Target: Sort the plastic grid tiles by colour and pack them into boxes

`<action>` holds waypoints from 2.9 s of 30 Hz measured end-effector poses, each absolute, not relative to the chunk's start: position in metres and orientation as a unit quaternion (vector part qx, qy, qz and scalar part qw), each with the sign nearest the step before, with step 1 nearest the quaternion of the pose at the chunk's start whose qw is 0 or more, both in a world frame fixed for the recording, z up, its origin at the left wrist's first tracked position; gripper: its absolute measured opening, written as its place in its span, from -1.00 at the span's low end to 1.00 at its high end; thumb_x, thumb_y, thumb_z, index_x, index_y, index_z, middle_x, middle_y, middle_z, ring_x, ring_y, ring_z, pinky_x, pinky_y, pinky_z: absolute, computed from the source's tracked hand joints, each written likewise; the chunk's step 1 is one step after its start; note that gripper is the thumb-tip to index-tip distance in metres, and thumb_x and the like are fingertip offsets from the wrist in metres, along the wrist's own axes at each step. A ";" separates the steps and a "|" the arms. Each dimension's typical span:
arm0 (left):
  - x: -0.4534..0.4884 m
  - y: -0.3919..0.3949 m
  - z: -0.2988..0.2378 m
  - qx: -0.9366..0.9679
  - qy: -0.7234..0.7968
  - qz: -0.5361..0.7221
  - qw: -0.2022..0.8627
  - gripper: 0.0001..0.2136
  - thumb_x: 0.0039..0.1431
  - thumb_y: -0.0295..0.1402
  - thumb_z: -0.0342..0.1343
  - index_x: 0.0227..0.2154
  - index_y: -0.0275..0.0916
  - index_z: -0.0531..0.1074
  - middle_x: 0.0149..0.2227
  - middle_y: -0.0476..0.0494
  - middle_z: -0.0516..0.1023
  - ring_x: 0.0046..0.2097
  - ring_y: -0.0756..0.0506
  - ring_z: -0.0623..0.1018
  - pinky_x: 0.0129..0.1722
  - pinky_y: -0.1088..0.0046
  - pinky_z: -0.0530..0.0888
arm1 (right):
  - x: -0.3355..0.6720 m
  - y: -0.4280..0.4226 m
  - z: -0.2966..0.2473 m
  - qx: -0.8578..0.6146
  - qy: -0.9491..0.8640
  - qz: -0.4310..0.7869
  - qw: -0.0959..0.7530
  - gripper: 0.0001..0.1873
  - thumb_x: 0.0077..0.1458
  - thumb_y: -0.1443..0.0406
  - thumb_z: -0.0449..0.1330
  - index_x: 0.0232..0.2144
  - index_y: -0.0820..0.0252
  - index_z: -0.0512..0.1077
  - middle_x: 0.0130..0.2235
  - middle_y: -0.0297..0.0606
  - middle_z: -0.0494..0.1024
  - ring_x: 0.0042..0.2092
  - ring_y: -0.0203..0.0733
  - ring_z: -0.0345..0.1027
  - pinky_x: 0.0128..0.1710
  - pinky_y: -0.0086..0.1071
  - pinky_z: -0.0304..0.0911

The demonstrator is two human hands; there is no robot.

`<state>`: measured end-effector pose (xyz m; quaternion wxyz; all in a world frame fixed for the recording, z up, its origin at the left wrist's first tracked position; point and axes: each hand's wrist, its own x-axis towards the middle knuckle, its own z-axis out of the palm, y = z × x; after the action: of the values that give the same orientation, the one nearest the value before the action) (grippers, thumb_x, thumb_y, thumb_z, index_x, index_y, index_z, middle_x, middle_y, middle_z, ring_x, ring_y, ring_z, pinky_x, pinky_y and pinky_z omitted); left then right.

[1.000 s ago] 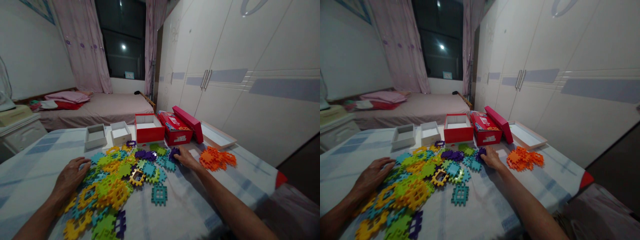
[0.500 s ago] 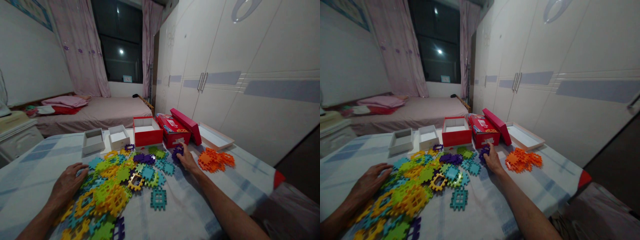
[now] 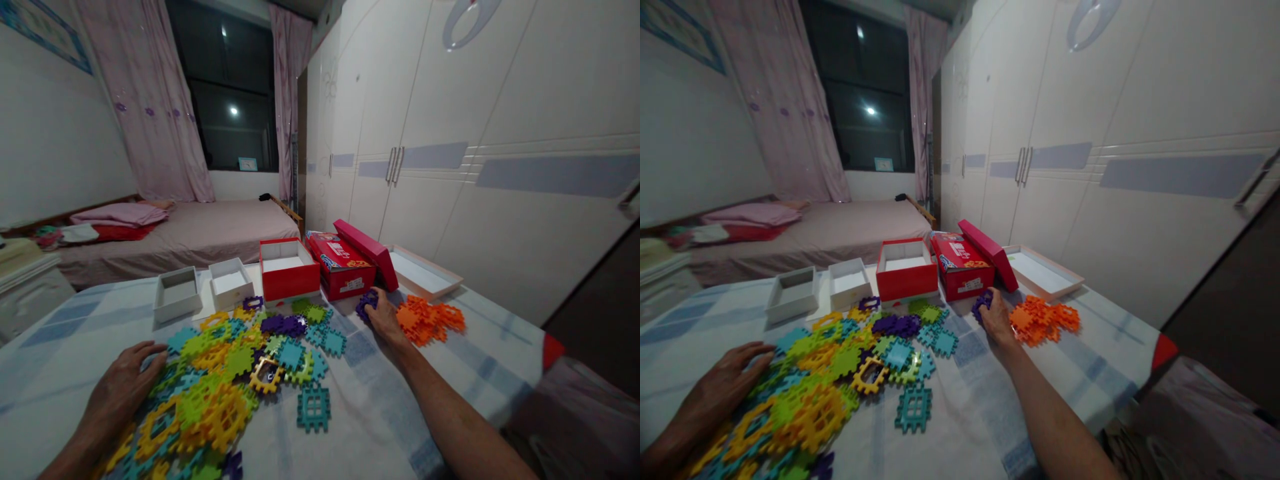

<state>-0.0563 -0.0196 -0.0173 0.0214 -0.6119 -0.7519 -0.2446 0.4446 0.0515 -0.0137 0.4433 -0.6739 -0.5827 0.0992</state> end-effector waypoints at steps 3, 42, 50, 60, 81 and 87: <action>-0.059 -0.018 -0.020 -0.609 -0.756 -0.239 -0.023 -0.41 -0.01 0.00 -0.25 -0.24 -0.30 0.53 -0.01 -0.38 0.45 0.03 -0.30 0.46 0.09 0.16 0.35 | 0.445 0.053 -0.016 -0.671 -0.587 0.096 0.443 -0.43 -0.12 0.35 0.02 0.03 0.23 0.23 -0.16 -0.09 0.47 -0.12 -0.10 0.34 -0.07 -0.21 0.21; -0.045 -0.025 -0.003 -0.604 -0.767 -0.205 -0.063 -0.35 -0.03 0.02 -0.30 -0.15 -0.35 0.47 0.05 -0.38 0.38 0.10 -0.28 0.38 0.16 0.17 0.26 | 0.483 -0.005 -0.003 -0.594 -0.753 -0.156 0.234 -0.62 0.13 0.28 -0.03 -0.02 0.21 0.35 0.06 -0.11 0.39 0.21 0.03 0.01 0.16 -0.04 -0.04; -0.050 -0.024 -0.006 -0.606 -0.762 -0.217 -0.062 -0.37 -0.05 0.03 -0.30 -0.21 -0.31 0.48 0.02 -0.37 0.42 0.08 -0.29 0.40 0.15 0.15 0.27 | 0.526 0.000 -0.010 -0.570 -0.785 -0.215 0.116 -0.71 0.18 0.25 -0.02 -0.14 0.12 0.45 0.04 -0.17 0.42 0.20 0.06 0.03 0.15 0.02 -0.15; -0.057 -0.020 -0.020 -0.607 -0.759 -0.233 -0.035 -0.43 0.00 -0.04 -0.22 -0.19 -0.35 0.49 0.03 -0.38 0.39 0.08 -0.28 0.39 0.13 0.16 0.28 | 0.565 0.005 -0.005 -0.555 -0.774 -0.273 0.134 -0.69 0.19 0.27 -0.04 -0.14 0.17 0.44 0.00 -0.13 0.46 0.16 0.03 0.12 0.12 0.02 -0.10; -0.051 -0.023 -0.021 -0.598 -0.752 -0.278 -0.004 -0.50 0.01 -0.06 -0.18 -0.26 -0.29 0.52 -0.01 -0.32 0.44 0.02 -0.25 0.45 0.10 0.21 0.33 | 0.326 0.037 0.014 -0.362 -0.921 0.084 0.117 -0.40 -0.01 0.42 0.09 0.13 0.10 0.24 0.12 -0.19 0.36 0.17 -0.04 0.08 0.13 -0.07 -0.08; -0.049 -0.023 -0.021 -0.597 -0.750 -0.285 0.004 -0.53 0.02 -0.09 -0.17 -0.27 -0.28 0.53 -0.03 -0.29 0.46 0.01 -0.22 0.45 0.08 0.24 0.35 | 0.323 0.040 0.007 -0.367 -0.914 0.026 0.171 -0.59 0.11 0.39 0.05 0.04 0.12 0.31 -0.03 -0.15 0.48 0.00 -0.14 0.28 0.08 -0.14 -0.03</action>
<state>-0.0488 -0.0226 -0.0212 0.0040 -0.5972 -0.7498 -0.2849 0.3227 0.0404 0.0071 0.1711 -0.3669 -0.9140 0.0260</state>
